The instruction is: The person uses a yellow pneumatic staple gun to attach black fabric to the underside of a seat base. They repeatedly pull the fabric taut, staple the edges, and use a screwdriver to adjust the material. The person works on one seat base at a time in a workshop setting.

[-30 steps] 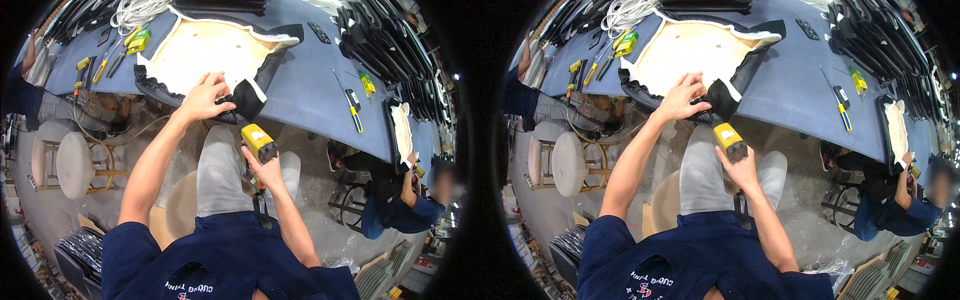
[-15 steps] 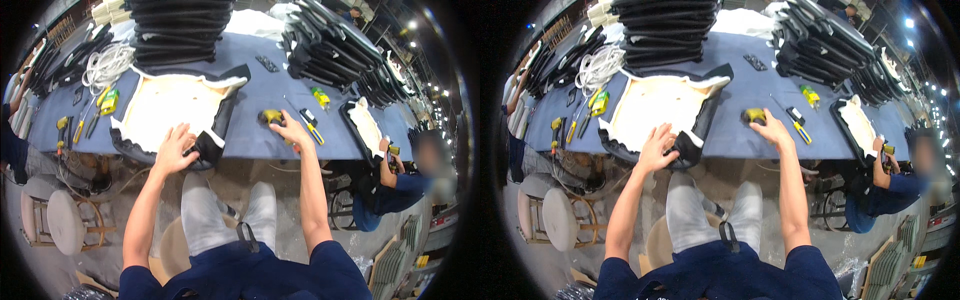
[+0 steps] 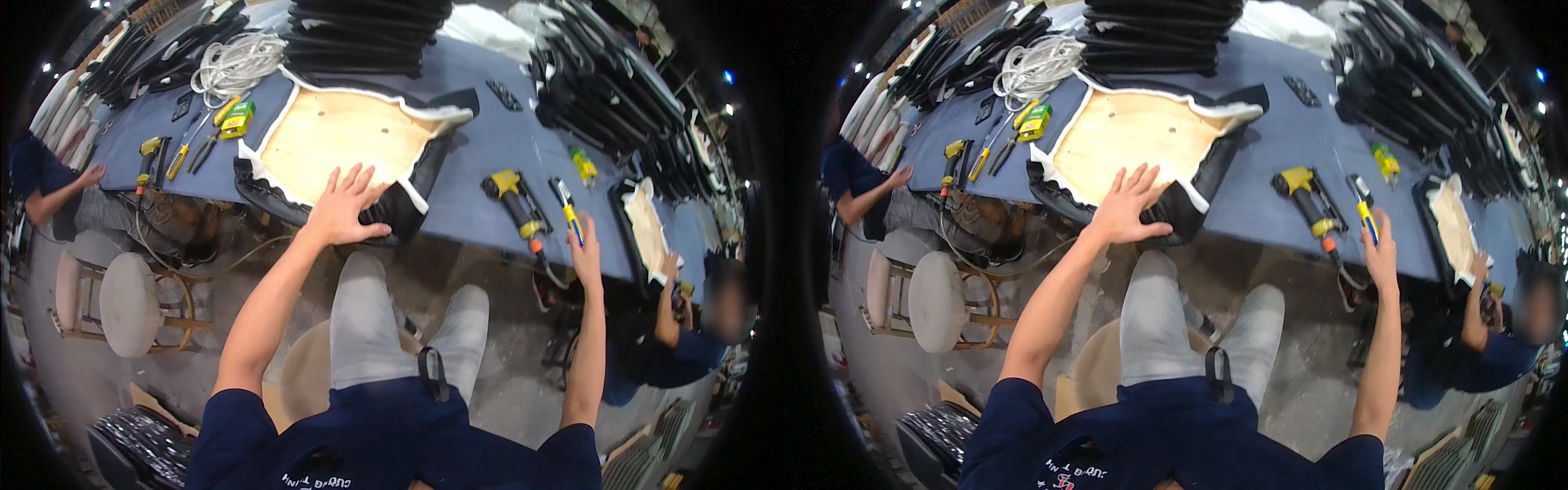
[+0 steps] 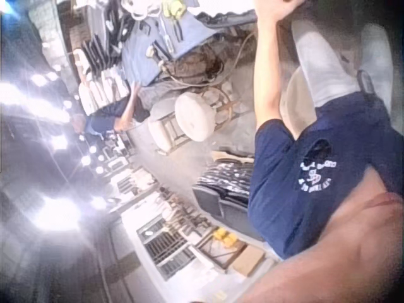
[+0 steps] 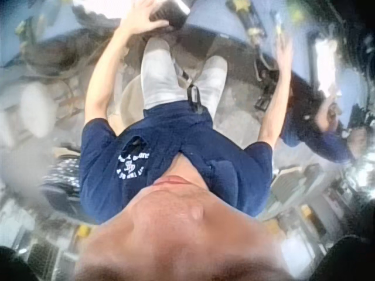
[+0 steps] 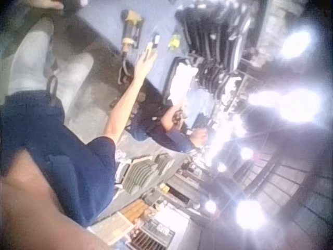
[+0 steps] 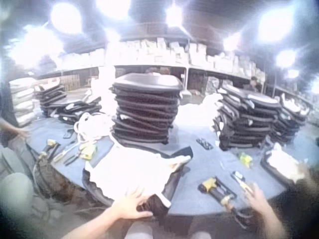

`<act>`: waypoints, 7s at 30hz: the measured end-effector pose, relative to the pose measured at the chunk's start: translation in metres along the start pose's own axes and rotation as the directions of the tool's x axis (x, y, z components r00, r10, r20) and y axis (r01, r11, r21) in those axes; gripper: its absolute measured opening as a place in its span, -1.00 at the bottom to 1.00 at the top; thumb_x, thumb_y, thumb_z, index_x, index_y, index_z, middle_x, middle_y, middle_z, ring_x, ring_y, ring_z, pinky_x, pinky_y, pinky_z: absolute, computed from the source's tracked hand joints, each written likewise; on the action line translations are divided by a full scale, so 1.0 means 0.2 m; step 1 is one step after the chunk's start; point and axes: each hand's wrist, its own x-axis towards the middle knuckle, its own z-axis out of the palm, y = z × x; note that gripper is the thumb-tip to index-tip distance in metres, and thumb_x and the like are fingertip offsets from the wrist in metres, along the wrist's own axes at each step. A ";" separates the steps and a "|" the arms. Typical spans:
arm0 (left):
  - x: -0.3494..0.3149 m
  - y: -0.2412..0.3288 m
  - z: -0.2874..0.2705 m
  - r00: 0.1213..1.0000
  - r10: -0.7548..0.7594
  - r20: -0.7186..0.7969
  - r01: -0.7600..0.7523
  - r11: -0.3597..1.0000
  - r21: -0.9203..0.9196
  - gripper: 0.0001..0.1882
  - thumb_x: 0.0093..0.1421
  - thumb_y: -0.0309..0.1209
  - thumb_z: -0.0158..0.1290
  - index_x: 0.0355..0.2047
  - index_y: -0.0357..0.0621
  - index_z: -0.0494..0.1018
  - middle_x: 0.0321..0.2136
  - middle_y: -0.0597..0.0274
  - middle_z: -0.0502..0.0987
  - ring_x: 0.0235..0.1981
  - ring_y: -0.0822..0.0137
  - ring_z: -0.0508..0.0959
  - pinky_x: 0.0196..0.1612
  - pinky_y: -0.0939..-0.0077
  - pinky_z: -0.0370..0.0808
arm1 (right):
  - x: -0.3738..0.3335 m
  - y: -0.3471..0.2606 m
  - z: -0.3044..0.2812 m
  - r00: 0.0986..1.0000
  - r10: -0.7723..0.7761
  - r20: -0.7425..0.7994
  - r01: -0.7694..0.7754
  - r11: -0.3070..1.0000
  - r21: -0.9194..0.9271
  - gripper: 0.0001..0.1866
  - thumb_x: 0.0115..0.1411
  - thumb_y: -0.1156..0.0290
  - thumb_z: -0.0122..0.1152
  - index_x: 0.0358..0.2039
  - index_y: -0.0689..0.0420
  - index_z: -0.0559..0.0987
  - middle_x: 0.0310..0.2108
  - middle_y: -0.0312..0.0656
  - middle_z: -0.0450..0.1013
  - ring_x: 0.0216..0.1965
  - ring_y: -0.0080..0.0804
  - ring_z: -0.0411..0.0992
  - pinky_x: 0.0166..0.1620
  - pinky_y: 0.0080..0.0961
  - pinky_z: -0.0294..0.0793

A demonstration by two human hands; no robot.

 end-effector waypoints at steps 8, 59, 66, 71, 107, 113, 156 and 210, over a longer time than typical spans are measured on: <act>0.06 0.00 0.04 1.000 0.023 0.021 -0.023 1.000 -0.016 -0.09 0.36 0.45 0.00 0.29 -0.10 0.63 0.64 -0.01 0.14 0.68 -0.08 0.01 0.65 -0.37 -0.18 | -0.90 -0.81 0.04 0.906 -0.325 0.270 0.318 0.945 0.070 -0.34 0.20 0.53 0.49 0.34 -0.14 0.67 -0.23 -0.20 0.57 -0.40 -0.28 0.61 -0.34 -0.38 0.56; 0.16 0.03 0.02 0.991 0.064 0.122 -0.060 0.998 -0.033 0.13 0.15 0.51 0.21 0.52 0.00 0.41 0.67 -0.13 0.01 0.70 -0.16 -0.09 0.67 -0.28 -0.23 | -1.08 -0.67 0.66 0.717 0.329 0.614 -0.638 0.665 0.389 -0.61 0.48 0.09 0.34 0.02 0.18 0.75 -0.31 -0.18 0.71 -0.29 -0.46 0.60 -0.17 -0.38 0.59; 0.08 0.01 -0.03 0.996 0.082 0.036 -0.080 0.996 -0.049 0.09 0.22 0.43 0.19 0.46 -0.23 0.42 0.64 -0.05 0.14 0.68 -0.15 0.02 0.66 -0.22 -0.15 | -1.11 -0.41 0.66 0.907 0.199 0.370 -0.367 0.805 0.466 -0.66 0.34 0.10 0.48 -0.10 0.11 0.77 -0.36 -0.19 0.70 -0.40 -0.40 0.62 -0.27 -0.36 0.56; 0.13 -0.01 -0.02 0.983 0.049 0.176 -0.050 0.999 0.002 0.05 0.29 0.57 -0.02 0.42 -0.04 0.52 0.63 -0.08 0.18 0.66 -0.23 0.08 0.64 -0.28 -0.10 | -1.02 -0.11 0.39 0.741 0.294 0.603 -0.347 0.937 -0.030 -0.70 0.22 0.05 0.56 -0.25 -0.02 0.74 -0.55 -0.16 0.60 -0.53 -0.06 0.60 -0.42 -0.17 0.52; 0.11 -0.05 0.05 0.992 0.129 0.005 -0.129 0.992 -0.010 -0.22 0.20 0.07 0.43 0.19 -0.34 0.59 0.58 0.03 0.29 0.64 -0.09 0.14 0.62 -0.15 0.00 | -0.60 -0.50 0.62 0.715 0.264 -0.647 -0.145 0.962 0.232 -0.61 0.30 0.53 0.38 0.15 0.11 0.67 0.02 -0.16 0.66 0.07 -0.16 0.59 0.09 -0.27 0.60; 0.07 -0.01 0.04 0.995 0.090 -0.046 -0.091 0.996 -0.009 -0.19 0.25 0.12 0.39 0.26 -0.32 0.58 0.60 0.13 0.28 0.63 -0.05 0.18 0.61 -0.15 0.05 | -1.09 -0.64 0.72 0.736 0.538 -0.411 -0.253 0.782 0.570 -0.65 0.50 0.53 0.19 0.25 0.16 0.59 -0.01 -0.10 0.70 -0.08 -0.41 0.67 -0.03 -0.43 0.63; -0.05 -0.32 -0.17 0.983 -0.171 0.058 0.135 0.476 -0.869 -0.44 0.29 -0.45 0.33 0.30 -0.17 0.51 0.15 -0.04 0.62 0.29 -0.01 0.55 0.50 0.02 0.32 | 0.02 -0.95 0.25 0.973 0.229 0.012 -0.186 0.759 0.624 -0.41 0.36 0.39 0.30 0.35 0.24 0.40 -0.35 -0.27 0.47 -0.37 -0.51 0.44 -0.24 -0.51 0.45; 0.17 -0.43 0.03 0.992 0.114 -0.049 -0.122 0.825 -0.551 -0.58 0.29 -0.18 0.34 -0.20 -0.42 0.69 0.20 0.00 0.68 0.48 -0.09 0.44 0.59 -0.02 0.29 | -0.47 -1.58 1.15 0.847 -0.001 0.531 -0.234 0.897 0.375 -0.64 0.11 0.49 0.52 -0.08 0.29 0.67 -0.35 0.02 0.69 -0.34 -0.02 0.72 -0.21 -0.31 0.65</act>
